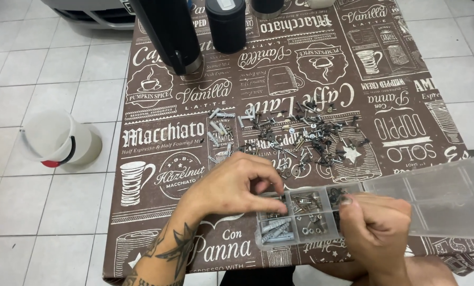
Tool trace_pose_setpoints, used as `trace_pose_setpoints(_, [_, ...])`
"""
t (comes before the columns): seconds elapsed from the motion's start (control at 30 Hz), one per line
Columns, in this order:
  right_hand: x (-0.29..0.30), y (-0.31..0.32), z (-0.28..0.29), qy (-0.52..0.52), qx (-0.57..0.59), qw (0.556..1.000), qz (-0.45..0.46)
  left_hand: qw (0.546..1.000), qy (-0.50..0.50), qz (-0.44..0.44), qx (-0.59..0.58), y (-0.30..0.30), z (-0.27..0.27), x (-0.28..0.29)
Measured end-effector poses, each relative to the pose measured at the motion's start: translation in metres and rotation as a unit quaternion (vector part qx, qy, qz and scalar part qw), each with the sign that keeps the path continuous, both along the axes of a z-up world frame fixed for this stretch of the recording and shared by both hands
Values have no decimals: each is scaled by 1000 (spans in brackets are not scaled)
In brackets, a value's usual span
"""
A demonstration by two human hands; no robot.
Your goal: The person sorts a pile of mixed screws and fasteners on a table into a compartmentalized plastic organizer. They pick up individual screws from the table and place them into specific compartments within the organizer.
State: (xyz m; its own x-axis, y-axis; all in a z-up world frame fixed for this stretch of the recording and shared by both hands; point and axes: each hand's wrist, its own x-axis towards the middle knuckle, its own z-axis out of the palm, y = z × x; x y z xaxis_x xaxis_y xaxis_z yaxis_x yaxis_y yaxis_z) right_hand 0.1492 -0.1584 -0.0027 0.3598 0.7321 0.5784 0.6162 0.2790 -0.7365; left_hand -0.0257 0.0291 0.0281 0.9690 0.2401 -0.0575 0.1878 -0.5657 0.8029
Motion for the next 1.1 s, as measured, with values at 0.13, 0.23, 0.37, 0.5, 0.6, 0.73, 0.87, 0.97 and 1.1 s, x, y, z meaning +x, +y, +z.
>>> trace_pose_setpoints(0.13, [-6, -2, 14, 94, 1, 996, 4, 985, -135, 108, 19, 9, -9, -1])
trace_pose_setpoints(0.23, [-6, -2, 16, 104, 17, 994, 9, 949, -191, 246, 44, 17, -11, -5])
trace_pose_setpoints(0.37, [-1, -6, 5, 106, 34, 994, -1, 899, -262, 350, 28, 26, -7, -10])
trace_pose_setpoints(0.5, [-5, -3, 13, 73, 32, 997, -16, 869, -290, 399, 49, 35, -2, -16])
trace_pose_setpoints(0.6, [-5, -2, 16, 15, 24, 999, -38, 886, -220, 402, 71, 46, -4, -21])
trace_pose_setpoints(0.73, [-3, -4, 11, 14, 10, 1000, -26, 914, -118, 357, 156, 49, -25, -18])
trace_pose_setpoints(0.87, [-5, -2, 16, 1, 12, 1000, -19, 923, -24, 234, 306, 47, -35, -12])
trace_pose_setpoints(0.97, [-5, -1, 17, -9, 7, 1000, -12, 937, 5, 178, 300, 41, -31, -10])
trace_pose_setpoints(1.1, [-2, 1, 16, -67, -22, 997, -26, 934, 52, 164, 312, 38, -33, -9])
